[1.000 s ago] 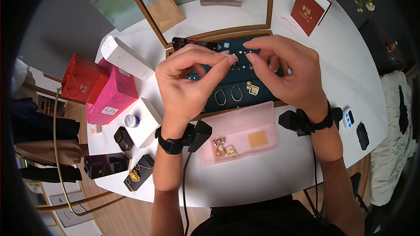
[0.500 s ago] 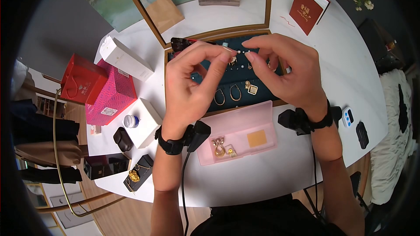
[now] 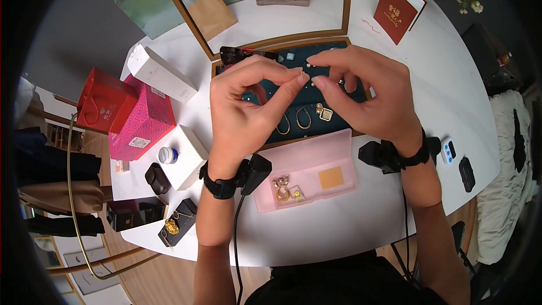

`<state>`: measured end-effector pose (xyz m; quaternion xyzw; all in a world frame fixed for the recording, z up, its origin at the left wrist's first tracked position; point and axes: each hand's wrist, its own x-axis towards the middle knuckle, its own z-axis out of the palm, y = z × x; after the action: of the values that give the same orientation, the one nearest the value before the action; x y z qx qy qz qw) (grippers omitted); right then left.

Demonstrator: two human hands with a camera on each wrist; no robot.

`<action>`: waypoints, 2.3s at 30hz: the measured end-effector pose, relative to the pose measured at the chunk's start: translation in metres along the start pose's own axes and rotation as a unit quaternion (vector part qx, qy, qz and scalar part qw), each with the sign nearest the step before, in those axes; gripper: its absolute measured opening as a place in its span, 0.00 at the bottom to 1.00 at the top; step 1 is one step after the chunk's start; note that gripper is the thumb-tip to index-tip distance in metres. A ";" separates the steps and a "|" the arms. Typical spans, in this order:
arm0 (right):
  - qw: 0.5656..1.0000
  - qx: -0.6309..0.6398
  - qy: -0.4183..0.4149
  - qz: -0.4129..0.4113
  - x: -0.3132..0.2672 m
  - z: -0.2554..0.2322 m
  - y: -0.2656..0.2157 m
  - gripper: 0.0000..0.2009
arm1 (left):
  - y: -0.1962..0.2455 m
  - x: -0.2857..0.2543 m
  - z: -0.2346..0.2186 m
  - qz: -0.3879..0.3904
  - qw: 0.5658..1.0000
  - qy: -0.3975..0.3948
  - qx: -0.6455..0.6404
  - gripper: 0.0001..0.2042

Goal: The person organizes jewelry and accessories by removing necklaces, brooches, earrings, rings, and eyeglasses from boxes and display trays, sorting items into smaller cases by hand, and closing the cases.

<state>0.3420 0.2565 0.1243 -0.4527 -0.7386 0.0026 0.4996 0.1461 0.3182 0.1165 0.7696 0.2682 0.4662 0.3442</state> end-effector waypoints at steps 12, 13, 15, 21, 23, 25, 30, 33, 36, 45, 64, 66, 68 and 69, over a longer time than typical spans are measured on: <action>0.999 -0.023 -0.025 -0.036 -0.001 0.002 0.000 0.08 | 0.000 0.000 0.000 0.028 0.999 -0.017 0.039 0.04; 0.999 -0.022 -0.025 -0.036 -0.001 0.003 0.000 0.08 | 0.001 0.000 -0.001 0.025 0.998 -0.025 0.044 0.04; 0.999 -0.022 -0.038 -0.031 -0.001 0.003 0.000 0.08 | 0.001 0.000 -0.001 0.022 0.998 -0.034 0.049 0.04; 0.999 -0.022 -0.039 -0.019 -0.003 0.002 0.002 0.09 | -0.003 -0.001 -0.001 0.025 0.998 -0.035 0.053 0.04; 0.999 -0.021 -0.047 -0.014 -0.002 0.001 0.002 0.08 | -0.001 -0.001 -0.001 0.019 0.997 -0.035 0.067 0.04; 0.999 -0.029 -0.039 -0.022 -0.003 0.002 0.003 0.07 | -0.001 -0.001 -0.001 0.016 0.997 -0.035 0.067 0.04; 0.999 -0.023 -0.038 -0.028 -0.002 0.003 0.004 0.07 | -0.003 -0.001 -0.003 0.021 0.997 -0.047 0.059 0.04; 0.998 -0.024 -0.045 -0.034 -0.003 0.003 0.003 0.07 | -0.006 0.001 -0.008 0.048 0.994 -0.075 0.070 0.05; 0.998 -0.017 -0.045 -0.038 -0.003 0.004 0.002 0.06 | 0.001 0.002 -0.019 0.010 0.993 -0.100 0.062 0.07; 0.999 -0.032 -0.036 -0.021 0.001 0.006 0.016 0.04 | -0.010 0.006 -0.049 -0.076 0.995 0.035 0.059 0.07; 0.915 -0.057 -0.385 0.106 -0.016 0.014 0.055 0.04 | -0.001 0.005 -0.049 -0.079 0.994 0.059 0.037 0.10; 0.893 -0.051 -0.437 0.096 -0.022 0.019 0.062 0.04 | -0.001 0.004 -0.047 -0.091 0.994 0.050 0.037 0.09; 0.853 -0.046 -0.513 0.085 -0.022 0.024 0.067 0.04 | -0.001 0.004 -0.046 -0.098 0.993 0.042 0.039 0.08; 0.852 -0.048 -0.514 0.084 -0.023 0.027 0.072 0.04 | 0.000 0.004 -0.045 -0.100 0.994 0.033 0.035 0.08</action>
<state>0.3720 0.2950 0.0612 -0.4706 -0.8482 0.2417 0.0245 0.1068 0.3338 0.1330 0.7345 0.3714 0.4449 0.3530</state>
